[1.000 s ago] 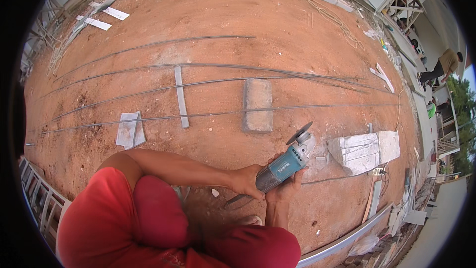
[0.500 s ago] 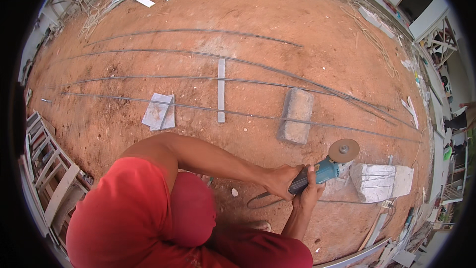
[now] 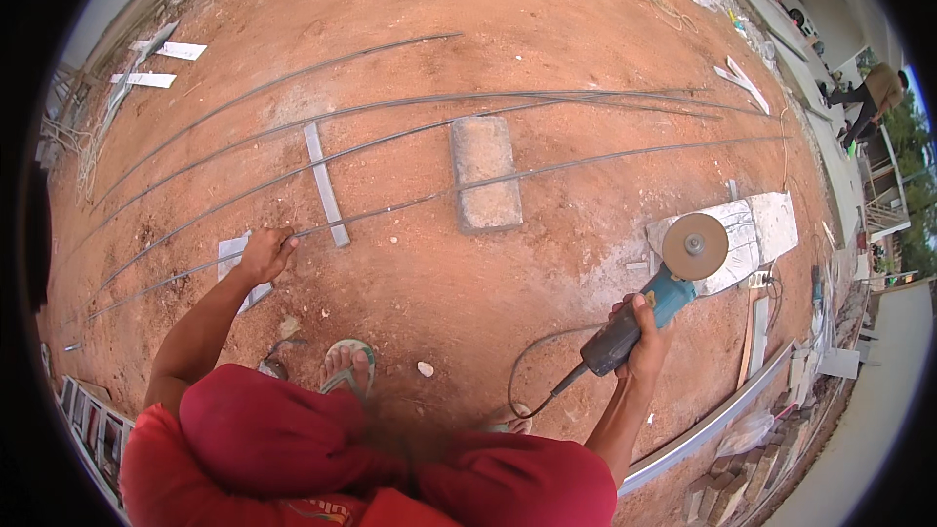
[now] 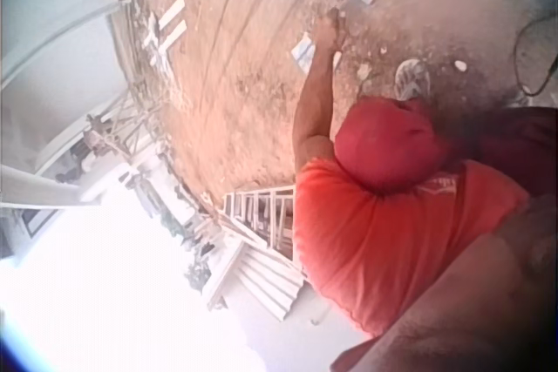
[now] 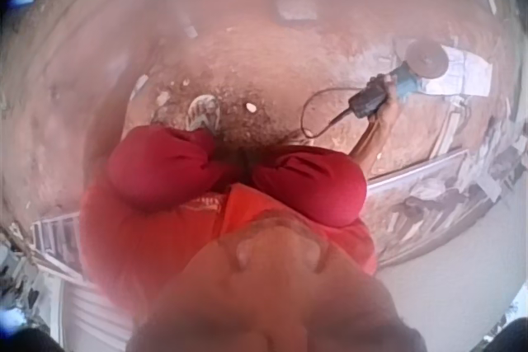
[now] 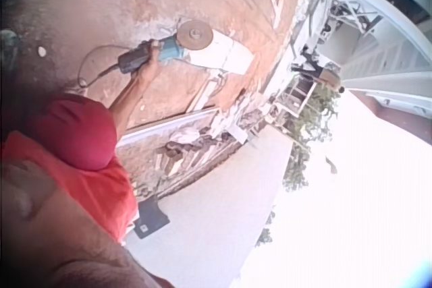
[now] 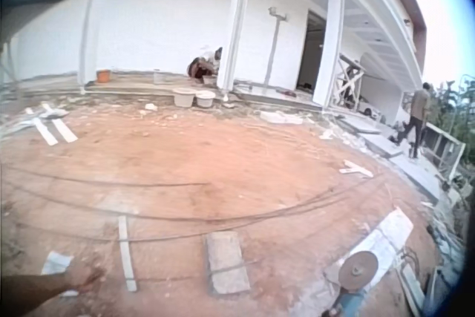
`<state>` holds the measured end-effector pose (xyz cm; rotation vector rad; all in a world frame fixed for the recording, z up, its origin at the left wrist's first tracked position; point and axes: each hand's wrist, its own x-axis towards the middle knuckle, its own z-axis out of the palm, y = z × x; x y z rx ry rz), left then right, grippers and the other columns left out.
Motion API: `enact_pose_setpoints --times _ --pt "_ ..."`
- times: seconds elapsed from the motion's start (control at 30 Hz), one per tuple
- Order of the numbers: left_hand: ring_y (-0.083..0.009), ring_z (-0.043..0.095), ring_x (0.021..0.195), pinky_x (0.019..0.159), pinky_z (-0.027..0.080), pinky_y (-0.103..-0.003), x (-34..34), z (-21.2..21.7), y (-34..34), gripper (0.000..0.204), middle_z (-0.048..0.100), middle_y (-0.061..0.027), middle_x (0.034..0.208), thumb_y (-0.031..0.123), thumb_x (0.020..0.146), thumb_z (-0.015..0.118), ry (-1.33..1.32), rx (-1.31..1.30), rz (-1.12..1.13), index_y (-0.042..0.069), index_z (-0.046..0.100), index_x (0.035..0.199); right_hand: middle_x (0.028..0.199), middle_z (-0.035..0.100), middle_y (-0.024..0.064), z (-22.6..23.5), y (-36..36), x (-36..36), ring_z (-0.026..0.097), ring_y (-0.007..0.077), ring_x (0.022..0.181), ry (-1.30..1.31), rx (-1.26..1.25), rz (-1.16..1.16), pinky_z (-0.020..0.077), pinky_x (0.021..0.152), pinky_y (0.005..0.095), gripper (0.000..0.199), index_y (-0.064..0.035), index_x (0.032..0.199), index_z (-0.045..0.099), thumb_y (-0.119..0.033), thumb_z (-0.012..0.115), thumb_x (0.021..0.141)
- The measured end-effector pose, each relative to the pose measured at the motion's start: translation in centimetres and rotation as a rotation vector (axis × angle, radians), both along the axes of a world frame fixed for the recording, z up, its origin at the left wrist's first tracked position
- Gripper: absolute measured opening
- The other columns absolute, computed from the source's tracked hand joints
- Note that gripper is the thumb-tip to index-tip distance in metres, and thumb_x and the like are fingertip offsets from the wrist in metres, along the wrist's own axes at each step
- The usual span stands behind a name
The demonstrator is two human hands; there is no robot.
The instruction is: The person measures metal rods using a tape measure and cuts them to size with an angle grinder. They repeatedly align the rods on the ground, mark the cutting points, and use the power tool to sever the metal, creating sparks during the process.
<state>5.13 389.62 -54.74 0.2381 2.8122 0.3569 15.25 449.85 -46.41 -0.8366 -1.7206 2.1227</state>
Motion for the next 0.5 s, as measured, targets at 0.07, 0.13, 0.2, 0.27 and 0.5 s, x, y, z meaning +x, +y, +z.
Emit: enact_pose_setpoints --times 0.07,0.13,0.2,0.27,0.5 --pt "-0.044 0.07 0.08 0.073 0.054 -0.055 -0.6 -0.1 1.8 0.037 0.071 -0.0244 0.082 0.034 0.104 0.056 0.09 0.073 -0.078 0.0 0.071 0.107 0.084 0.068 0.0141 -0.4 0.6 0.1 0.069 0.0233 0.067 -0.018 -0.028 0.026 0.057 0.056 0.035 0.032 0.0002 0.105 0.059 -0.021 0.076 0.088" --pt "-0.0439 0.07 0.078 0.073 0.055 -0.055 -1.4 0.6 4.8 0.037 0.07 -0.0239 0.079 0.034 0.105 0.055 0.115 0.106 -0.108 0.001 0.072 0.104 0.084 0.067 0.0132 -1.2 0.8 -0.2 0.068 0.0228 0.068 -0.056 -0.011 0.065 0.0575 0.055 0.0363 0.03 0.0 0.105 0.06 -0.022 0.074 0.09" --pt "-0.0442 0.07 0.079 0.073 0.055 -0.054 -2.7 1.4 8.5 0.038 0.07 -0.0249 0.079 0.034 0.105 0.054 0.074 0.097 -0.098 0.0 0.072 0.102 0.084 0.067 0.0129 -1.2 0.4 -0.5 0.068 0.0228 0.068 -0.082 0.043 0.111 0.058 0.056 0.0372 0.03 0.0003 0.106 0.06 -0.021 0.073 0.09" --pt "-0.0448 0.071 0.079 0.073 0.055 -0.054 -4.4 1.8 12.5 0.039 0.07 -0.0255 0.079 0.035 0.106 0.054 0.043 0.093 -0.092 0.0 0.072 0.101 0.084 0.067 0.0134 -0.1 -1.2 -1.2 0.069 0.0233 0.068 -0.1 0.147 0.158 0.0585 0.056 0.0377 0.03 0.001 0.107 0.059 -0.018 0.073 0.088" --pt "-0.0452 0.07 0.075 0.072 0.055 -0.054 -7.4 1.1 19.5 0.042 0.069 -0.0252 0.075 0.037 0.106 0.054 0.012 0.163 -0.055 -0.001 0.071 0.098 0.091 0.066 0.0104 0.9 -2.6 -6.8 0.069 0.0207 0.071 -0.184 0.486 0.49 0.0592 0.065 0.0352 0.034 0.0032 0.11 0.058 -0.006 0.076 0.083"
